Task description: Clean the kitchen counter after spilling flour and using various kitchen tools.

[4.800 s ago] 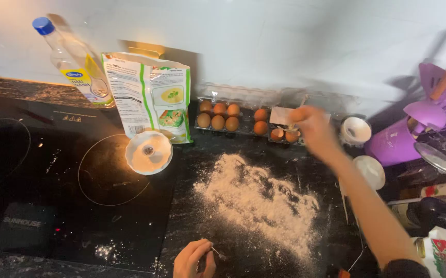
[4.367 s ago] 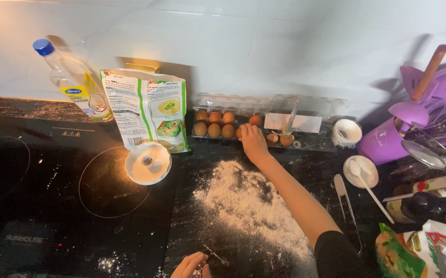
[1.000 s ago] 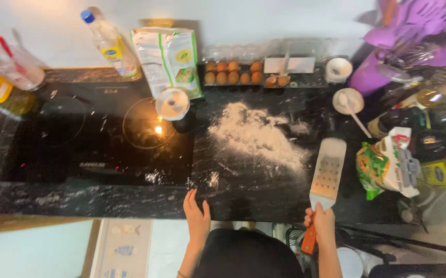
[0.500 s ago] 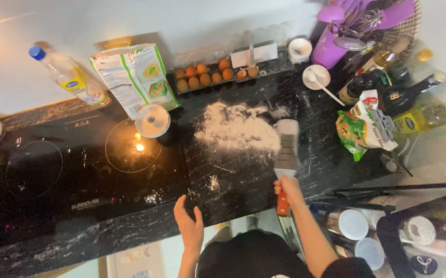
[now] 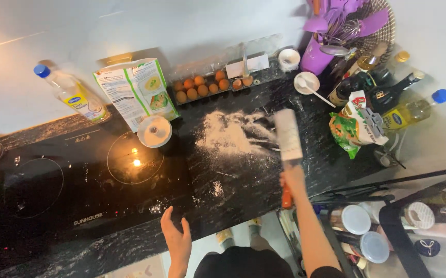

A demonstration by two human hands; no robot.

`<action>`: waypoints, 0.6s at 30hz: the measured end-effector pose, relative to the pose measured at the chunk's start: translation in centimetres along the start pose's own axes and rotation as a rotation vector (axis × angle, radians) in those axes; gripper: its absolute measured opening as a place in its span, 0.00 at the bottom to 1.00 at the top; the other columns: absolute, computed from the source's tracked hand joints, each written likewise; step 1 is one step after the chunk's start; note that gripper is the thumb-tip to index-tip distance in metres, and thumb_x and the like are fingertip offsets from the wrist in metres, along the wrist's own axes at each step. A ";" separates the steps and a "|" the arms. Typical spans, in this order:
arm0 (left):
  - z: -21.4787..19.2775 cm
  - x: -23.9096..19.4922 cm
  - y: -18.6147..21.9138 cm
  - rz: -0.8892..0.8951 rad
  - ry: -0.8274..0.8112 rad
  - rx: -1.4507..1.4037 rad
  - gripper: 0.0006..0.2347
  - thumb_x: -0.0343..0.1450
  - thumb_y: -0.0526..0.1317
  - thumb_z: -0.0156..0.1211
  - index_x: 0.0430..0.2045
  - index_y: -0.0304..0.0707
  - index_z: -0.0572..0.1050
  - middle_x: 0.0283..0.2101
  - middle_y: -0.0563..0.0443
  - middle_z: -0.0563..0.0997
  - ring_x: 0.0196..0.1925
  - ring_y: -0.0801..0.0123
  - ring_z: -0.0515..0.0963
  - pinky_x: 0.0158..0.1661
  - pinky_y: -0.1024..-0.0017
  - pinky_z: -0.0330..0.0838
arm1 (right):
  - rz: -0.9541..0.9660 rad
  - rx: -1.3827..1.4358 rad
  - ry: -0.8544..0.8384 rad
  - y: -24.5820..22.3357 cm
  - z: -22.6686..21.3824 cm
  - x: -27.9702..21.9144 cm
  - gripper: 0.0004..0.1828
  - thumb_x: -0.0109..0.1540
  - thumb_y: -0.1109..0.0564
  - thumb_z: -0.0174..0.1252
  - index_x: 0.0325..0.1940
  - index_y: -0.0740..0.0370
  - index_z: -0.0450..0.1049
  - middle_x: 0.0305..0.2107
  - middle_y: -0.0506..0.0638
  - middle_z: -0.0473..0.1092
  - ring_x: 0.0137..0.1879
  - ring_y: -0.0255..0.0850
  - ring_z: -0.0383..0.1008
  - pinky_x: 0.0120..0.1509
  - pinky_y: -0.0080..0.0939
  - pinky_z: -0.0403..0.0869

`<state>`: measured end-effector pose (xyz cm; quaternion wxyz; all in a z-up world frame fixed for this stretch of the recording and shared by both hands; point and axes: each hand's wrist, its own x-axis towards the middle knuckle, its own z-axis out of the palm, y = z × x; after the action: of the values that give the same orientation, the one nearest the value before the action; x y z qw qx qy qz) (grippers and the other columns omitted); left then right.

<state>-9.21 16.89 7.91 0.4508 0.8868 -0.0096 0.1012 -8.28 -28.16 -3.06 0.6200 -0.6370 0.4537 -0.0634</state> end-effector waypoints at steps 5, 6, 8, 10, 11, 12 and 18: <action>0.6 -1.4 -0.9 -0.064 -0.027 0.014 0.23 0.70 0.33 0.59 0.61 0.29 0.65 0.63 0.35 0.68 0.66 0.47 0.67 0.65 0.58 0.59 | 0.100 0.096 0.060 5.8 -6.2 5.0 0.21 0.71 0.55 0.46 0.37 0.80 0.68 0.22 0.60 0.70 0.18 0.44 0.68 0.20 0.45 0.68; 0.8 -1.6 -0.9 -0.113 -0.059 0.029 0.23 0.69 0.32 0.58 0.61 0.28 0.64 0.62 0.34 0.68 0.66 0.46 0.67 0.64 0.57 0.59 | 0.169 0.153 0.057 6.7 -6.8 5.7 0.18 0.70 0.56 0.46 0.38 0.79 0.66 0.22 0.60 0.71 0.18 0.44 0.67 0.19 0.45 0.67; 0.8 -2.2 -1.0 -0.099 -0.065 0.012 0.23 0.69 0.32 0.58 0.61 0.29 0.64 0.62 0.35 0.68 0.66 0.47 0.67 0.65 0.58 0.59 | 0.190 0.183 0.031 8.5 -4.8 5.9 0.16 0.69 0.55 0.49 0.39 0.75 0.67 0.22 0.59 0.71 0.18 0.43 0.67 0.20 0.44 0.67; 0.7 -2.5 -0.8 -0.084 -0.069 -0.003 0.23 0.69 0.33 0.58 0.61 0.29 0.64 0.63 0.35 0.68 0.66 0.47 0.67 0.65 0.58 0.59 | 0.211 0.215 0.003 8.4 -2.0 4.5 0.14 0.68 0.54 0.52 0.40 0.72 0.68 0.22 0.58 0.71 0.18 0.41 0.66 0.20 0.43 0.67; 0.8 -2.2 -0.5 -0.090 -0.065 0.000 0.23 0.69 0.33 0.58 0.61 0.29 0.64 0.63 0.36 0.68 0.66 0.47 0.68 0.65 0.58 0.59 | 0.172 0.186 -0.060 7.2 0.0 3.5 0.14 0.68 0.52 0.52 0.40 0.70 0.69 0.22 0.57 0.71 0.18 0.41 0.67 0.21 0.43 0.69; 1.0 -1.9 -0.2 -0.097 -0.061 0.003 0.23 0.69 0.33 0.58 0.61 0.30 0.64 0.63 0.36 0.68 0.66 0.48 0.68 0.65 0.58 0.60 | 0.132 0.156 -0.124 5.9 2.0 2.4 0.15 0.68 0.50 0.52 0.40 0.67 0.70 0.22 0.57 0.72 0.19 0.41 0.69 0.21 0.43 0.70; 0.5 -0.9 0.9 -0.104 -0.099 0.023 0.23 0.70 0.33 0.58 0.62 0.31 0.64 0.63 0.36 0.67 0.67 0.47 0.67 0.64 0.58 0.59 | -0.482 -0.680 0.274 2.3 7.3 1.0 0.14 0.69 0.55 0.55 0.39 0.72 0.68 0.21 0.64 0.71 0.19 0.53 0.74 0.23 0.46 0.70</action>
<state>-10.07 15.87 8.19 0.4444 0.8951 0.0153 0.0339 -4.17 -23.09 -7.17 0.2766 -0.8782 0.3652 -0.1372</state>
